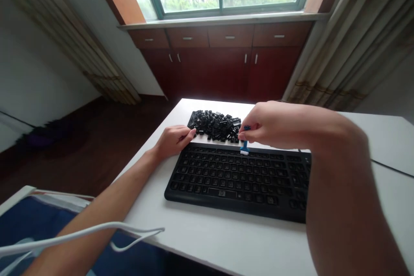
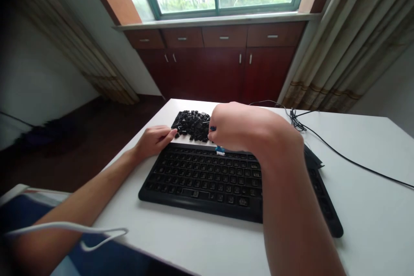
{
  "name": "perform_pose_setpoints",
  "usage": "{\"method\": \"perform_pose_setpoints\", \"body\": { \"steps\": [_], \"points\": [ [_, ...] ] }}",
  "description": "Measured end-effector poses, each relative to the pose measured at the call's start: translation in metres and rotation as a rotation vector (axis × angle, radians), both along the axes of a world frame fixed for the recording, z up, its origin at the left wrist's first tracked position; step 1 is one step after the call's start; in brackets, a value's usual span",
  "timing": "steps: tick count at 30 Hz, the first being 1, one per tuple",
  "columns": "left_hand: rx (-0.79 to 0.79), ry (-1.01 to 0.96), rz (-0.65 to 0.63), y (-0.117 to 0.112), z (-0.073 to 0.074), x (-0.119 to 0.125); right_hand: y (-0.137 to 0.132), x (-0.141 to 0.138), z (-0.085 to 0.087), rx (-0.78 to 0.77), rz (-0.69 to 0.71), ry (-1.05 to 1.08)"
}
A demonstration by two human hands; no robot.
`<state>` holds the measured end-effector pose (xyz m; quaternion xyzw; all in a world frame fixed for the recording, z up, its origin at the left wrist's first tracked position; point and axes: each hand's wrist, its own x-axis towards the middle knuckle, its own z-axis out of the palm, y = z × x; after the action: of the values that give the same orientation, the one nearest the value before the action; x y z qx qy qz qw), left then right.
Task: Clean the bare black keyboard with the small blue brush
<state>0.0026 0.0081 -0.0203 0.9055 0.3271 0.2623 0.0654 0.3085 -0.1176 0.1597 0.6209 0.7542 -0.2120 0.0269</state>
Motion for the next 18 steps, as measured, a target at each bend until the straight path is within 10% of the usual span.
{"method": "perform_pose_setpoints", "body": {
  "steps": [8,13,18],
  "points": [
    [-0.037,-0.174,0.096,0.004,0.032,0.032,-0.020,0.025,0.013,0.153,-0.011,0.020],
    [-0.356,-0.224,-0.191,-0.031,0.075,0.095,-0.020,0.013,0.013,0.107,0.040,0.058],
    [-0.402,-0.274,-0.365,-0.067,0.083,0.122,-0.014,0.007,0.007,0.027,0.039,0.020]
  ]
}}
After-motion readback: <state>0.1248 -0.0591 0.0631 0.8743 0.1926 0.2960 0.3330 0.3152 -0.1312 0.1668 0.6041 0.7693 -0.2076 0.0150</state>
